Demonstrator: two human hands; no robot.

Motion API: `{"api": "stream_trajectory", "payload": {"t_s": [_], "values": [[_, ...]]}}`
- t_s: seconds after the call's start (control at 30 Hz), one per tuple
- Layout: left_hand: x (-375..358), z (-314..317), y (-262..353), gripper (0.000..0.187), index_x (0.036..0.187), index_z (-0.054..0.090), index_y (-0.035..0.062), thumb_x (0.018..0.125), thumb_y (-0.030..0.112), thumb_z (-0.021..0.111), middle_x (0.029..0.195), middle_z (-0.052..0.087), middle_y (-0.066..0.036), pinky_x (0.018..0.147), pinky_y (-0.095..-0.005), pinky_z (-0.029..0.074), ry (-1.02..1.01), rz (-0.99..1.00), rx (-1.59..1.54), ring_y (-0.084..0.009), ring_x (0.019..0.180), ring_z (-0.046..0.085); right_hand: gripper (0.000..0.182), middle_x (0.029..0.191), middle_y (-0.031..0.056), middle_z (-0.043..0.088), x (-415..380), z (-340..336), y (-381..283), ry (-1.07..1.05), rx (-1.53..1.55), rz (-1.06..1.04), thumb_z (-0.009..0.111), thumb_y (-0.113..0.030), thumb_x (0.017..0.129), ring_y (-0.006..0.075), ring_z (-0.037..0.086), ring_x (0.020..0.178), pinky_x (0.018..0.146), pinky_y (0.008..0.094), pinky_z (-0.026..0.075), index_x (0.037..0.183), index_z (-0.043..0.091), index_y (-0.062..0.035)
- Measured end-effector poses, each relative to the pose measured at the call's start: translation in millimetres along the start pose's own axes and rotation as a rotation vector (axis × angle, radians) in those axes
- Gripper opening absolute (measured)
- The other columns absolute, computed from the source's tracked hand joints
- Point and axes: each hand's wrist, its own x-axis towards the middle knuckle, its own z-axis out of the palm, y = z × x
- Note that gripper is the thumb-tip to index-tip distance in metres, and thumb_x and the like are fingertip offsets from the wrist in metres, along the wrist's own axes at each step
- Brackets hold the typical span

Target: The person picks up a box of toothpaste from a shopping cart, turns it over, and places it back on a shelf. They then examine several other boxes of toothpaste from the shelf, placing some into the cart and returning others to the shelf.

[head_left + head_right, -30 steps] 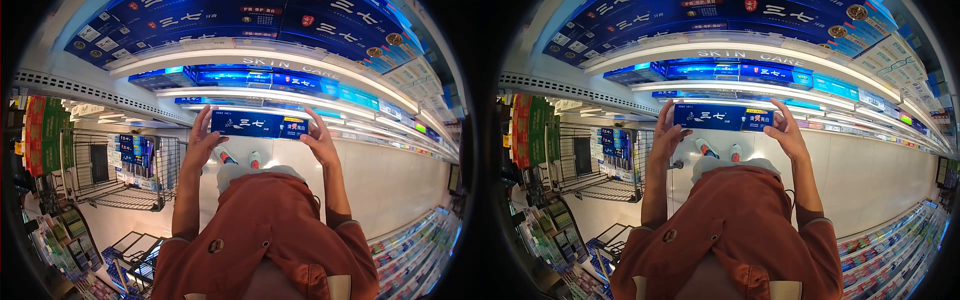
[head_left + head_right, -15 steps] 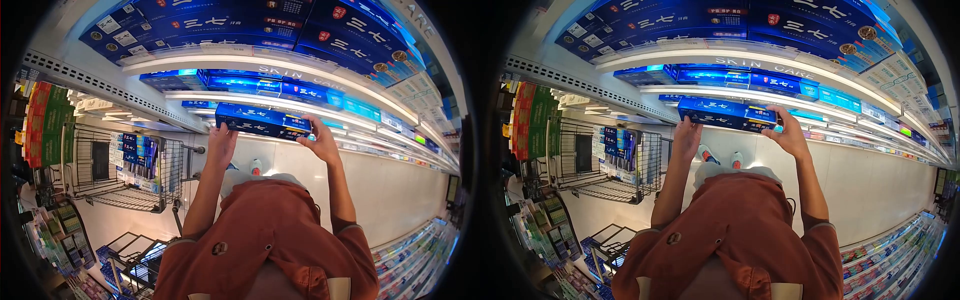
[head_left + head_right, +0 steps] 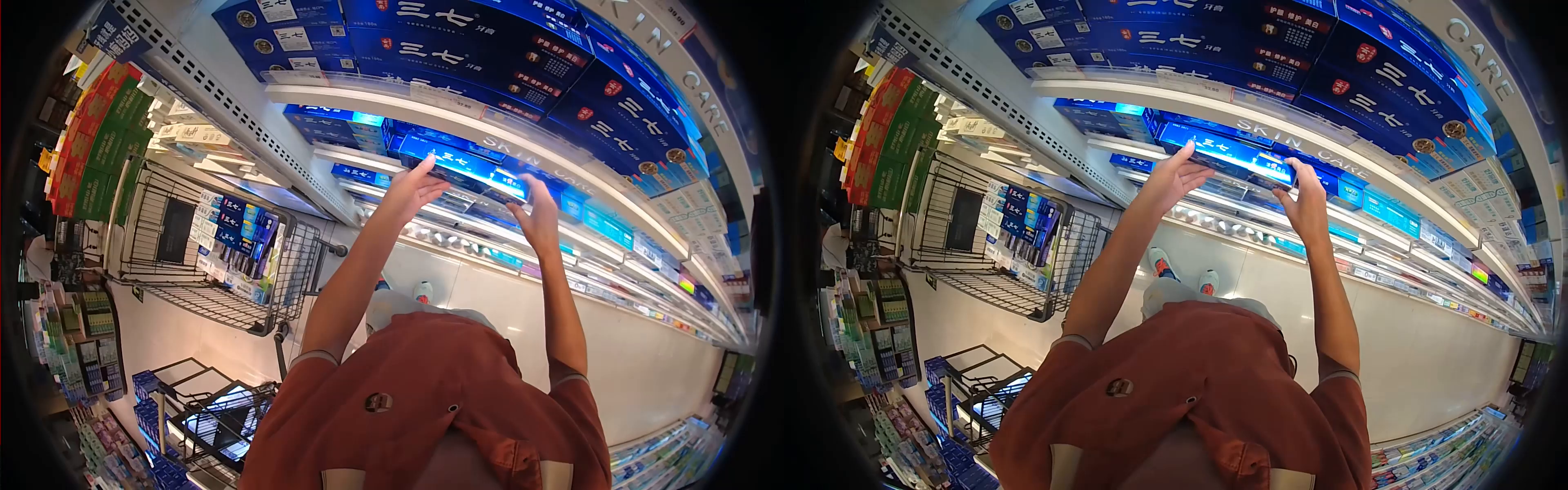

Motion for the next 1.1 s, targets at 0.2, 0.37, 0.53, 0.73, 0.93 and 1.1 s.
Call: {"api": "stream_trajectory", "payload": {"t_s": [0.2, 0.37, 0.53, 0.73, 0.93, 1.1], "values": [[27, -15, 12, 0.073, 0.124, 0.041, -0.0103, 0.081, 0.044, 0.066, 0.113, 0.054, -0.030, 0.091, -0.0355, 0.047, 0.059, -0.095, 0.064, -0.0334, 0.108, 0.057, 0.055, 0.109, 0.0156, 0.060, 19, 19, 9, 0.058, -0.028, -0.101, 0.077, -0.006, 0.066, 0.0303, 0.058, 0.091, 0.079, 0.0347, 0.046, 0.116, 0.055, -0.0039], [37, -24, 16, 0.077, 0.116, 0.041, -0.0181, 0.082, 0.047, 0.065, 0.116, 0.053, -0.032, 0.097, -0.0373, 0.044, 0.091, -0.109, 0.101, -0.0352, 0.112, 0.055, 0.056, 0.111, 0.0182, 0.059, 27, 29, 14, 0.013, -0.023, -0.065, 0.076, -0.009, 0.067, 0.0346, 0.057, 0.099, 0.085, 0.0371, 0.045, 0.118, 0.055, -0.0032], [39, -28, 20, 0.079, 0.116, 0.040, -0.0189, 0.079, 0.045, 0.068, 0.115, 0.052, -0.034, 0.088, -0.0343, 0.050, 0.127, -0.119, 0.154, -0.0354, 0.105, 0.059, 0.053, 0.107, 0.0218, 0.059, 31, 33, 21, -0.013, -0.117, -0.034, 0.075, -0.014, 0.069, 0.0385, 0.055, 0.101, 0.088, 0.0421, 0.044, 0.117, 0.057, -0.0019], [43, -30, 21, 0.079, 0.116, 0.042, -0.0168, 0.077, 0.047, 0.070, 0.111, 0.056, -0.032, 0.080, -0.0320, 0.052, 0.180, -0.112, 0.203, -0.0331, 0.101, 0.062, 0.048, 0.101, 0.0222, 0.060, 37, 34, 18, -0.069, -0.163, -0.005, 0.072, -0.015, 0.074, 0.0386, 0.055, 0.099, 0.086, 0.0440, 0.045, 0.117, 0.056, -0.0009], [40, -26, 26, 0.080, 0.118, 0.041, -0.0163, 0.080, 0.050, 0.064, 0.115, 0.054, -0.032, 0.085, -0.0328, 0.051, 0.217, -0.102, 0.259, -0.0334, 0.106, 0.059, 0.044, 0.099, 0.0225, 0.062, 42, 36, 20, -0.104, -0.139, -0.021, 0.070, -0.016, 0.077, 0.0397, 0.057, 0.095, 0.085, 0.0455, 0.045, 0.115, 0.056, 0.0014], [39, -24, 26, 0.078, 0.115, 0.043, -0.0142, 0.080, 0.051, 0.065, 0.112, 0.056, -0.031, 0.082, -0.0315, 0.052, 0.229, -0.093, 0.274, -0.0321, 0.103, 0.061, 0.039, 0.091, 0.0223, 0.064, 46, 33, 20, -0.125, -0.115, -0.031, 0.070, -0.016, 0.077, 0.0390, 0.060, 0.089, 0.080, 0.0444, 0.047, 0.110, 0.059, 0.0025]]}}
